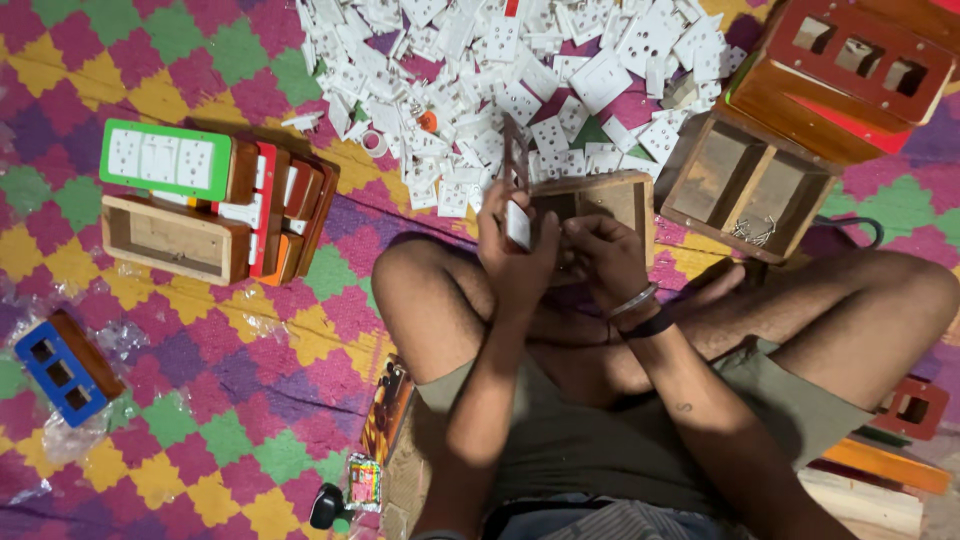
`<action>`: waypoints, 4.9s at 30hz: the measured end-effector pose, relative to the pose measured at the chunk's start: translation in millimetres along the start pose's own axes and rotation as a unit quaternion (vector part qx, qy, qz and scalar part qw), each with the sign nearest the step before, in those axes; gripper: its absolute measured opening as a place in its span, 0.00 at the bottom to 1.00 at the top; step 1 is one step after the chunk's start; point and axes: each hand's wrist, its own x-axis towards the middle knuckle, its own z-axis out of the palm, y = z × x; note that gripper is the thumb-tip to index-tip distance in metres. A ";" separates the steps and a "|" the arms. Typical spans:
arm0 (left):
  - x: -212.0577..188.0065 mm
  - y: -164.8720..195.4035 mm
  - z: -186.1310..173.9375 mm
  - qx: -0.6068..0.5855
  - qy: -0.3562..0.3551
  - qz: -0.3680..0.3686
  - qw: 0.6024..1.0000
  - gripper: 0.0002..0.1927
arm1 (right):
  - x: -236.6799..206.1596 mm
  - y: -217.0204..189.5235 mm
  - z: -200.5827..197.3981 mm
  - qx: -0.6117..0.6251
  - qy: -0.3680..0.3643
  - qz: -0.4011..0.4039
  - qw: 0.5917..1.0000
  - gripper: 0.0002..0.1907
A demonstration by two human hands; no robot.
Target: The person sits on a mat and assembles small white electrical socket modules into colored plastic frames using metal pins. They pick modules from a pile, insert them into the frames, and secure them with pins from a wooden box. The person handles multiple frames and modules, occasionally adjusting their position.
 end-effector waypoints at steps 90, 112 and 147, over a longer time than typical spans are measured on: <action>-3.1 15.7 -26.1 -0.044 -0.121 -0.082 0.988 0.35 | -15.6 -16.3 15.6 0.007 -0.062 -0.050 0.997 0.08; -13.4 25.4 -12.5 -0.065 -0.063 -0.143 0.986 0.22 | -15.7 -6.9 27.3 -0.237 0.037 -0.207 0.948 0.06; -2.8 20.4 -17.9 -0.007 -0.065 -0.135 0.989 0.18 | -16.3 -6.3 19.6 -0.122 -0.035 -0.092 0.988 0.08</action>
